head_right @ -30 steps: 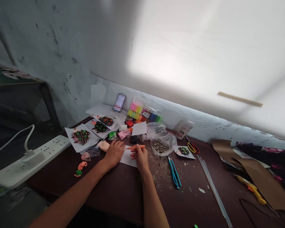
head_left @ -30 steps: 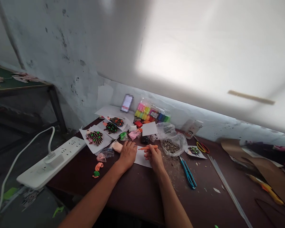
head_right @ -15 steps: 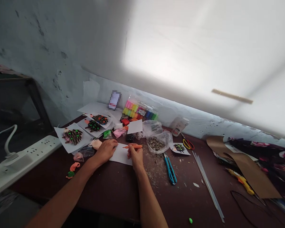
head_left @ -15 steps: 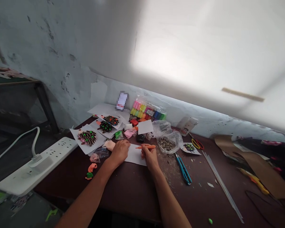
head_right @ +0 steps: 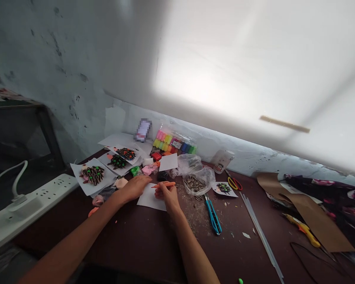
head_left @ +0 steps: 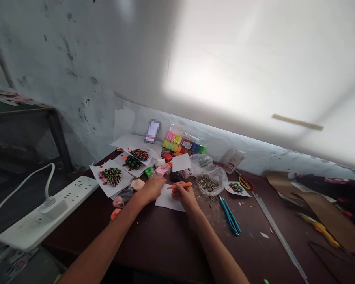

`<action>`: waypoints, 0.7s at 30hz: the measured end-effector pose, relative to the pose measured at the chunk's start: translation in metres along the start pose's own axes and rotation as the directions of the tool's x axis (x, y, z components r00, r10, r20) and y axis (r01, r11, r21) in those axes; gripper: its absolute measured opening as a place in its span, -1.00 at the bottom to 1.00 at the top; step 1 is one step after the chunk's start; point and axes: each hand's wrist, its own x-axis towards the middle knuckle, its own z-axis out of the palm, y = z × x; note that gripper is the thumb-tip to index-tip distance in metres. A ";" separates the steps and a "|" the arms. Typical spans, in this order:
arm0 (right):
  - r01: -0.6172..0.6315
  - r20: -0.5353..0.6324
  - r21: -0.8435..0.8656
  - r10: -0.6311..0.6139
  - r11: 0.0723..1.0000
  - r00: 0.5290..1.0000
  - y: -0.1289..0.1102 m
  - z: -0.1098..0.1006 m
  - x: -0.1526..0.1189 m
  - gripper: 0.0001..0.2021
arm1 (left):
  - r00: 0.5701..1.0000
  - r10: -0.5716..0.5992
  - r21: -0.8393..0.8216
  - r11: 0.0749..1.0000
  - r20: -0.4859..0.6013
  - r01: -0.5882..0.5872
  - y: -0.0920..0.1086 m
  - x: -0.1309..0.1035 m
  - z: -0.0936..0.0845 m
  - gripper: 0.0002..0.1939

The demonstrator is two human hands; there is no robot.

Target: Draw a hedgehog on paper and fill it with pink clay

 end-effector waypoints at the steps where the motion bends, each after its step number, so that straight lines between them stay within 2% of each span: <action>1: 0.010 -0.002 0.008 -0.010 1.000 1.000 0.001 -0.001 0.000 -0.47 | 1.000 0.021 0.010 1.000 0.008 -0.021 0.001 0.000 0.002 -0.59; 6: 0.043 -0.001 0.032 -0.043 0.999 0.999 0.003 -0.004 -0.004 -0.46 | 0.998 0.045 0.104 0.994 -0.036 -0.041 0.002 -0.002 0.007 -0.58; 10: 0.052 0.005 0.047 -0.052 0.998 0.999 0.003 -0.005 -0.006 -0.48 | 0.996 0.000 0.180 0.984 -0.088 0.016 0.000 -0.003 0.008 -0.59; 15: 0.030 -0.014 0.090 -0.029 0.995 0.999 0.001 -0.006 -0.006 -0.45 | 0.989 0.006 0.099 0.995 -0.146 0.008 -0.006 -0.005 0.003 -0.65; 21: 0.054 -0.041 0.072 -0.051 0.996 0.998 0.002 -0.006 -0.006 -0.44 | 0.995 -0.058 0.055 0.997 -0.082 0.063 -0.005 -0.010 -0.006 -0.77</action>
